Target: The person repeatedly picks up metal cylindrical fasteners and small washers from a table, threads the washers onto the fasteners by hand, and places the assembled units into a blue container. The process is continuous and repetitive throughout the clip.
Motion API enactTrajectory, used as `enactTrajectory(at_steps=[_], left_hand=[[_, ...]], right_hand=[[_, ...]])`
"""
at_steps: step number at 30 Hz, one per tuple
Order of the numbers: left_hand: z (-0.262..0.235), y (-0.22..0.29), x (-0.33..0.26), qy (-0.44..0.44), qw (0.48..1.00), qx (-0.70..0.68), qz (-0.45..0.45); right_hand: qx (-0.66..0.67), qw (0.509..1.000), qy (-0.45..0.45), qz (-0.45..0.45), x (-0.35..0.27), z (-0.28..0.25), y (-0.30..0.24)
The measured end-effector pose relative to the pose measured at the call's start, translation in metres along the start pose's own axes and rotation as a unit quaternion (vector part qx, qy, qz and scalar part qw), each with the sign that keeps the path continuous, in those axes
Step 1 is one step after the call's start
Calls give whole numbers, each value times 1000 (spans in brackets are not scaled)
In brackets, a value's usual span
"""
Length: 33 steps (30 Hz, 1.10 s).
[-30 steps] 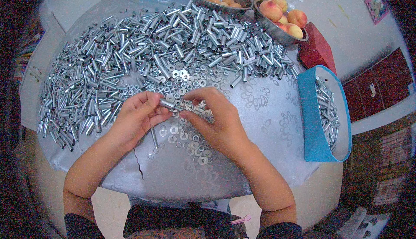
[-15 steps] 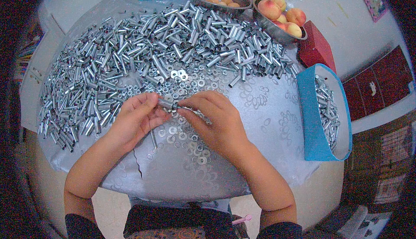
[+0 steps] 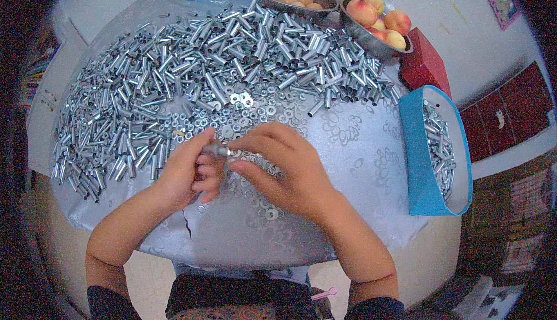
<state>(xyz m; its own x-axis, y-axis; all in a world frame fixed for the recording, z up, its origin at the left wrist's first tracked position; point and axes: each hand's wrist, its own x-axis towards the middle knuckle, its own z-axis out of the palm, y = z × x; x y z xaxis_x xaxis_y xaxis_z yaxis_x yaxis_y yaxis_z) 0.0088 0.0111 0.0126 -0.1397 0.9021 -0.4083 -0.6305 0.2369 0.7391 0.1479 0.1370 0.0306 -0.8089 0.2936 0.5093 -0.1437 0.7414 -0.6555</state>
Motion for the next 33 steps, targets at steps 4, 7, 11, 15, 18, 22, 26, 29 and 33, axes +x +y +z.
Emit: enactTrajectory(at_steps=[4, 7, 11, 15, 18, 22, 26, 29, 33], left_hand=[[-10, 0, 1, -33, 997, -69, 7], [-10, 0, 3, -35, 996, -79, -16], [-11, -2, 6, -40, 997, -58, -39], [-11, -2, 4, -38, 998, -46, -31], [-13, -2, 5, -41, 997, -52, -29], [-11, -1, 5, -38, 998, -49, -32], [-12, -1, 3, -31, 999, -27, -35], [-6, -4, 3, 5, 999, 23, -30], [-5, -7, 2, 12, 999, 30, -8]], right_hand=[[-33, 998, -37, 32, 0, -8, 16], [-174, 980, -91, -16, -2, 2, 29], [-177, 980, -88, -29, -4, 19, 32], [-175, 980, -90, -21, -5, 23, 30], [-151, 983, -104, 0, -5, 20, 30], [-142, 983, -114, 2, -5, 16, 29], [-56, 988, -66, 131, -4, 12, 17], [79, 979, 20, 186, -4, 10, 9], [87, 992, 33, 87, -8, 12, 14]])
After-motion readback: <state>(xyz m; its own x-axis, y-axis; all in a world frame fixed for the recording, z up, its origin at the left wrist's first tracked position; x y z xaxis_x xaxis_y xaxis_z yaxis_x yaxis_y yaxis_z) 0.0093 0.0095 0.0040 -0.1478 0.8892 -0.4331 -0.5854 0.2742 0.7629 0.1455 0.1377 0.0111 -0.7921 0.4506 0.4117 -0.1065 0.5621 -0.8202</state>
